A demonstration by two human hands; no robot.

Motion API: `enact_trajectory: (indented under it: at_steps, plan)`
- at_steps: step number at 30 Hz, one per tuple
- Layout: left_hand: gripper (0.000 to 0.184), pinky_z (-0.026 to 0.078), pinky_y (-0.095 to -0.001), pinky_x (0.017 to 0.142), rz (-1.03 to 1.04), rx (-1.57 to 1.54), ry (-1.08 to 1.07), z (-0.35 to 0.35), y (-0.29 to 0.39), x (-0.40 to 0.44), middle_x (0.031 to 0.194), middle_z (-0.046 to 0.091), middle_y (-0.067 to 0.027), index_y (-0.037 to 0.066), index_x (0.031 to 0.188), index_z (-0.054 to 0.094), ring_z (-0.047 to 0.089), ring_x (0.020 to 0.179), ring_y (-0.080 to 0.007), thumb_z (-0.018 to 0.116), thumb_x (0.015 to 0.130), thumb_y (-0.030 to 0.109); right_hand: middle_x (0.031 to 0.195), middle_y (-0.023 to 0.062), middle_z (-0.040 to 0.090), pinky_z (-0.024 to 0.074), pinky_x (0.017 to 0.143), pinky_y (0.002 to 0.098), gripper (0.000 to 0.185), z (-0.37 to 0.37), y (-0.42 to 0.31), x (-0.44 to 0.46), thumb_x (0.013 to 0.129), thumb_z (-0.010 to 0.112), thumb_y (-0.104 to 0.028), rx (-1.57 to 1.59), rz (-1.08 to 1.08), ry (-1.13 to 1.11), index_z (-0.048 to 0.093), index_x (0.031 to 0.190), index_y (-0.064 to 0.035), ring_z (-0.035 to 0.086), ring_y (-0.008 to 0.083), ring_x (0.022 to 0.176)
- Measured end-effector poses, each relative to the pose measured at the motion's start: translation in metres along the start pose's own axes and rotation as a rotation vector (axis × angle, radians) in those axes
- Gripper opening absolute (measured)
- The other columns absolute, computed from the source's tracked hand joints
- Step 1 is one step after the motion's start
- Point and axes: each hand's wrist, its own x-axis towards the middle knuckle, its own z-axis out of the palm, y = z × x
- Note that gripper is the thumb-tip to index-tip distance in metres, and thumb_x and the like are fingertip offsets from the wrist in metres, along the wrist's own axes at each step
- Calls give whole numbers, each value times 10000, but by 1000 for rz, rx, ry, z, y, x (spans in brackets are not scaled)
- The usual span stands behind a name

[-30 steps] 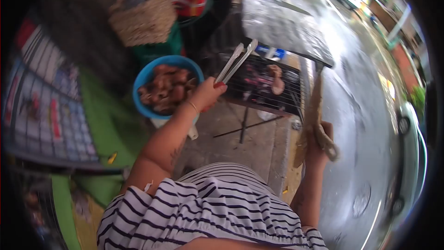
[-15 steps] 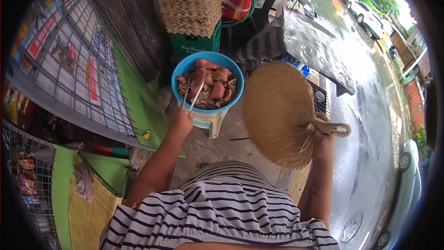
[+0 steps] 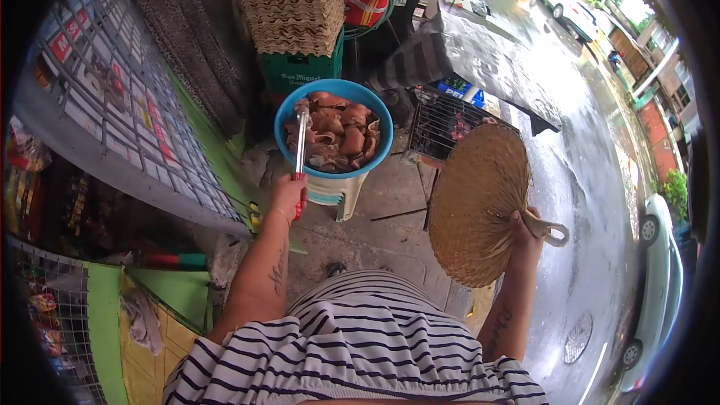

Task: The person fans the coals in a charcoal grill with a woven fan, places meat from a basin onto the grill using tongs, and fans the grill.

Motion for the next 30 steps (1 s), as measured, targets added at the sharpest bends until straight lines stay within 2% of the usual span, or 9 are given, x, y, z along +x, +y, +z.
enact_trajectory:
  at_steps: [3,6,8,11,15,19,23,26,30]
  plan:
    - [122,414,-263,383,105,-64,-45,4,-19,-7,649,535,-12,94,911,542,508,483,-109,618,913,190,940,26,595,419,826,256,310,-6,7,-6,845,718,-151,-74,-100,185,574,1073,1,530,100,882]
    - [95,414,-247,388,171,-16,-74,16,-19,-21,664,535,-8,96,940,539,507,487,-100,601,922,166,924,25,594,423,800,244,300,-11,16,-5,839,716,-143,-442,-348,303,572,1061,-1,528,95,863]
    - [90,406,-240,389,166,18,-134,38,-5,-39,674,530,-4,94,947,548,503,477,-93,604,917,158,893,5,586,425,759,237,274,-11,-2,-10,823,725,-130,-397,-228,47,569,1020,-20,518,88,826]
    - [86,402,-236,390,154,58,-233,86,21,-65,678,528,-1,94,953,552,504,479,-89,605,911,147,919,50,622,453,765,280,321,-35,-5,5,797,750,-155,-166,26,-234,584,1027,-8,561,120,852]
    - [97,405,-247,401,101,37,-392,177,24,-83,681,529,-4,85,934,558,510,496,-97,617,900,153,892,43,620,444,728,257,285,-87,25,31,781,760,-146,-274,-106,90,598,975,-15,556,113,833]
    - [128,412,-249,408,88,127,-466,275,11,-80,683,541,-7,91,930,553,514,500,-104,627,905,192,827,25,589,437,685,263,246,-141,21,42,786,753,-133,-291,-115,117,588,936,-29,539,111,768]
    - [193,408,-287,401,174,310,-382,358,-6,-66,664,544,-28,55,885,545,517,494,-132,651,883,216,823,20,587,436,679,267,247,-190,24,51,792,758,-149,-315,-101,108,590,930,-31,537,112,765]
    - [256,434,-335,404,273,707,-196,406,-7,-59,703,596,-81,35,913,558,572,512,-182,690,844,243,828,20,590,437,681,269,257,-216,30,57,794,764,-161,-354,-98,106,590,929,-29,537,113,767]
    - [373,536,-414,633,412,1100,-75,444,-15,-50,895,669,-202,-3,1005,578,674,771,-323,726,806,275,839,22,601,441,691,269,263,-236,36,66,795,769,-153,-306,-76,67,593,942,-24,539,111,777]
